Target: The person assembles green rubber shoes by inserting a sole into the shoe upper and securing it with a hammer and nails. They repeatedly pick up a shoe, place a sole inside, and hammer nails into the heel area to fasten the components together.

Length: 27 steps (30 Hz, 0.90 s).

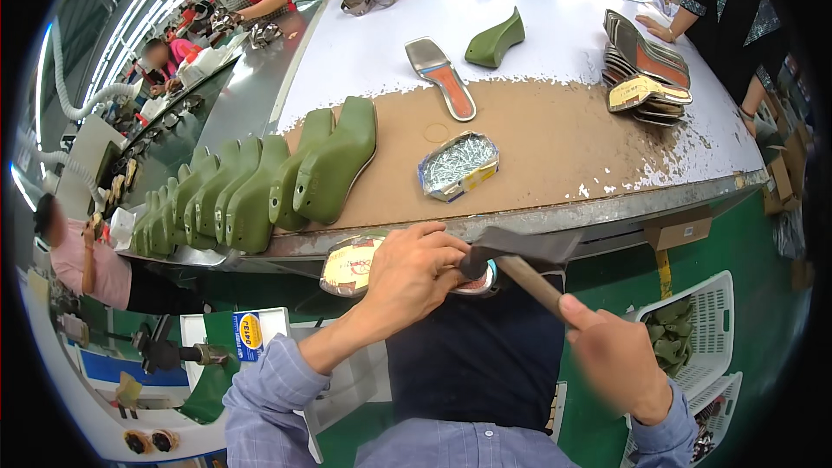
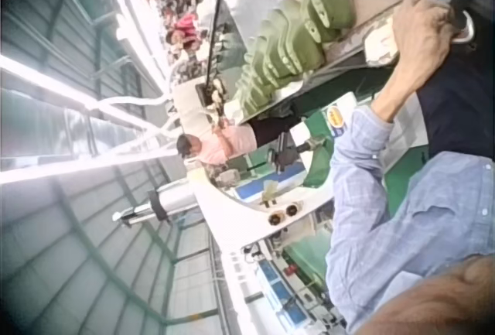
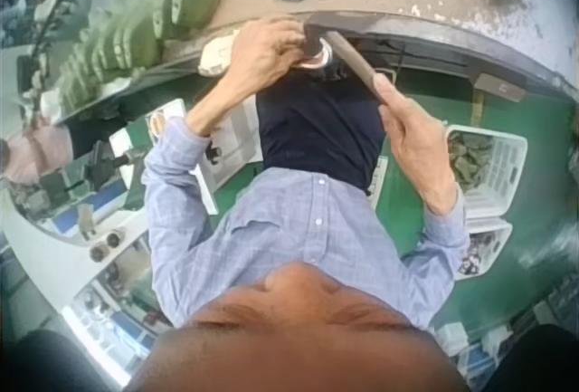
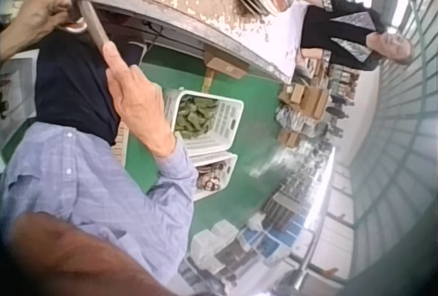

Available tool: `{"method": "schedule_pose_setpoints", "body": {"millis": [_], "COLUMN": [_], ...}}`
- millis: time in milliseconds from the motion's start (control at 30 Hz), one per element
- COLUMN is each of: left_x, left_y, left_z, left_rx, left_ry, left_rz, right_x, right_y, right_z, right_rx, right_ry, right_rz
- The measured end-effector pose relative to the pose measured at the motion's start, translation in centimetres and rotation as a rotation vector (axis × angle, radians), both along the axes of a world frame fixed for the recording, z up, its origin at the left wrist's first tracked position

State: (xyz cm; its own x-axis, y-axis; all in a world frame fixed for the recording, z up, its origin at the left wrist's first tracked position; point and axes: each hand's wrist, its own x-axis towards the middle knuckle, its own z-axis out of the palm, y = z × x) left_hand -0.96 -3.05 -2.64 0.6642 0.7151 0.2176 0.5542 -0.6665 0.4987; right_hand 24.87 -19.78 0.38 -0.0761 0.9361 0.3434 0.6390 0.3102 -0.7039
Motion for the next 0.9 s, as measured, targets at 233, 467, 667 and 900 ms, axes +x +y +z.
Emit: {"method": "schedule_pose_setpoints", "body": {"millis": [233, 467, 667, 900], "left_x": [-2.1, -1.8, -2.0, -1.6], "left_y": [0.8, 1.1, 1.1, 0.8], "left_z": [2.3, 1.9, 1.7, 2.0], "left_rx": [0.136, 0.029, 0.046, 0.041], "left_ry": [0.338, 0.324, 0.283, 0.333], "left_rz": [-0.043, -0.036, -0.060, -0.045], "right_x": [0.4, -3.5, -5.1, -4.6], "right_y": [-1.8, -4.9, -5.5, -5.6], "right_z": [-0.3, -7.3, -7.4, -7.6], "right_rx": [-0.774, -0.735, -0.650, -0.605], "right_ry": [1.004, 1.133, 1.004, 0.895], "right_rz": [-0.290, -0.457, -0.349, -0.346]}}
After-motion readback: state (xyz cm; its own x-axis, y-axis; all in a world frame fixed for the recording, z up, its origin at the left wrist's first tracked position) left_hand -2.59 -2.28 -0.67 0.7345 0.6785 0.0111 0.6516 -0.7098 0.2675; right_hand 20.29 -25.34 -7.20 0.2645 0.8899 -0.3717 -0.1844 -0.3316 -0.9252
